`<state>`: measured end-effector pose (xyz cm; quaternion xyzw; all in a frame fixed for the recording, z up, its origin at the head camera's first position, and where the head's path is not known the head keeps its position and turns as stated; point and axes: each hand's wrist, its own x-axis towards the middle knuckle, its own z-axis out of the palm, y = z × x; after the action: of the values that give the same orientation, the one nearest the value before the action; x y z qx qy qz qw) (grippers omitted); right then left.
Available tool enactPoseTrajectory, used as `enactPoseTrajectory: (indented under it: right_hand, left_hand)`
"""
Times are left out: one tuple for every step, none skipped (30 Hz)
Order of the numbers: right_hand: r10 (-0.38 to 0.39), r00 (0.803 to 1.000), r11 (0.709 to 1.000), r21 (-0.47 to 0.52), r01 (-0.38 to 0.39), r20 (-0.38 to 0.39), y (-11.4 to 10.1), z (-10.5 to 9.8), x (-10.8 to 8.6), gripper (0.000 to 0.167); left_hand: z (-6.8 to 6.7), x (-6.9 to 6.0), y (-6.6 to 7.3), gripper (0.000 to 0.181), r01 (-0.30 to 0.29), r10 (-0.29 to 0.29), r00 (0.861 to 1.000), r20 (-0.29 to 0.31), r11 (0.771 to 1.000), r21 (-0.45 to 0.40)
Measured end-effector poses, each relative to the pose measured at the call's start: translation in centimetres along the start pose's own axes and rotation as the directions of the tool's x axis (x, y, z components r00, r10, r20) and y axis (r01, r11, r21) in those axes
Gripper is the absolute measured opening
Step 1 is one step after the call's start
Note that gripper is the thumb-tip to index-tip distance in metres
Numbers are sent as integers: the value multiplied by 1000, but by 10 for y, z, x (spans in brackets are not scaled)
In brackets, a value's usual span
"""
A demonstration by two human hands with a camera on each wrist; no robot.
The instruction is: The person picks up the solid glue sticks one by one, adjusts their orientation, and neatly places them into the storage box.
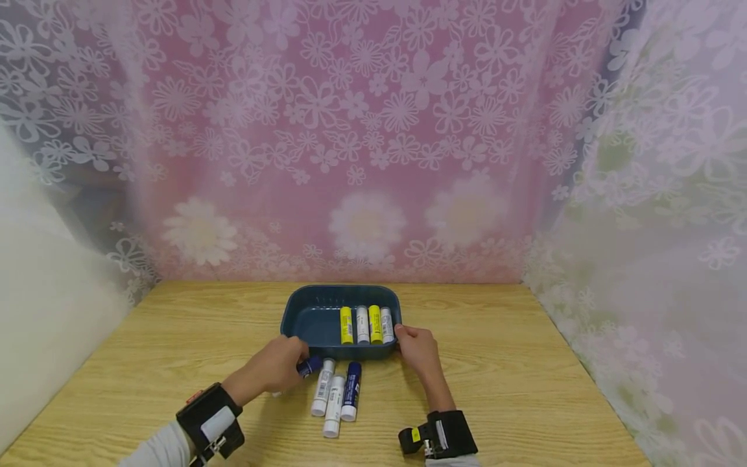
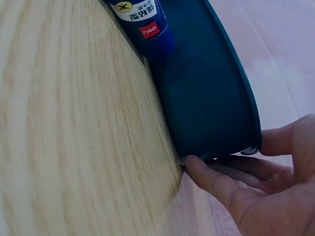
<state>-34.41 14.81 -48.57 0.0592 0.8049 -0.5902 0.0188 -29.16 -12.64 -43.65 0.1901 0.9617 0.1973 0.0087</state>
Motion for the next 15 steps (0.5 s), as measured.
enactPoseTrajectory:
  right_hand:
    - [-2,1000,1000,1,2,2,0,0,0,48]
    - [-2,1000,1000,4,2,2,0,0,0,48]
    - [-2,1000,1000,5,2,2,0,0,0,48]
    - [1,1000,1000,9,-1,0,0,0,0,48]
    - [0,1000,1000,10,0,1,0,0,0,48]
    - [2,1000,1000,13,-2,1,0,0,0,48]
    - [1,1000,1000,13,-1,1,0,0,0,47]
    - [2,1000,1000,14,-2,0,0,0,0,48]
    - [0,1000,1000,10,0,1,0,0,0,48]
    - [1,1000,1000,10,-1,0,0,0,-1,48]
    - [-3,1000,1000,7,3,2,-1,0,-1,48]
    - [-3,1000,1000,7,3,1,-1,0,-1,48]
    - [-11,1000,1000,10,11,5,-1,-1,-1,48]
    - [-15,1000,1000,14,15,7,-1,-1,-1,48]
    - [-21,1000,1000,18,21,10,-1,-1,-2,47]
  left_hand:
    - [-1,0,0,28,-6,6,1000,0,1000,-1]
    - [-2,0,1,28,-9,9,1000,2,1000,-1]
    - [-4,0,1,28,-13,13,1000,4,1000,-2]
    - [-5,0,1,29,-16,16,1000,5,1000,-1]
    - [-6,0,1,31,-19,19,1000,8,1000,0]
    - [-7,1,2,33,-22,22,1000,11,1000,-2]
    - [-9,1,2,36,-29,29,1000,11,1000,0]
    - [-10,1,2,38,-30,30,999,15,1000,1]
    - [-11,1,3,39,-31,31,999,18,1000,1]
    - [-12,1,3,39,-31,31,999,20,1000,3]
    - [-13,2,4,39,-32,32,999,24,999,5]
    - [-14,2,4,37,-31,31,999,29,999,7]
    - [-15,2,5,35,-28,28,999,35,1000,8]
    - [-17,1,6,32,-22,22,999,44,1000,6]
    - [-18,1,8,30,-21,20,998,51,1000,6]
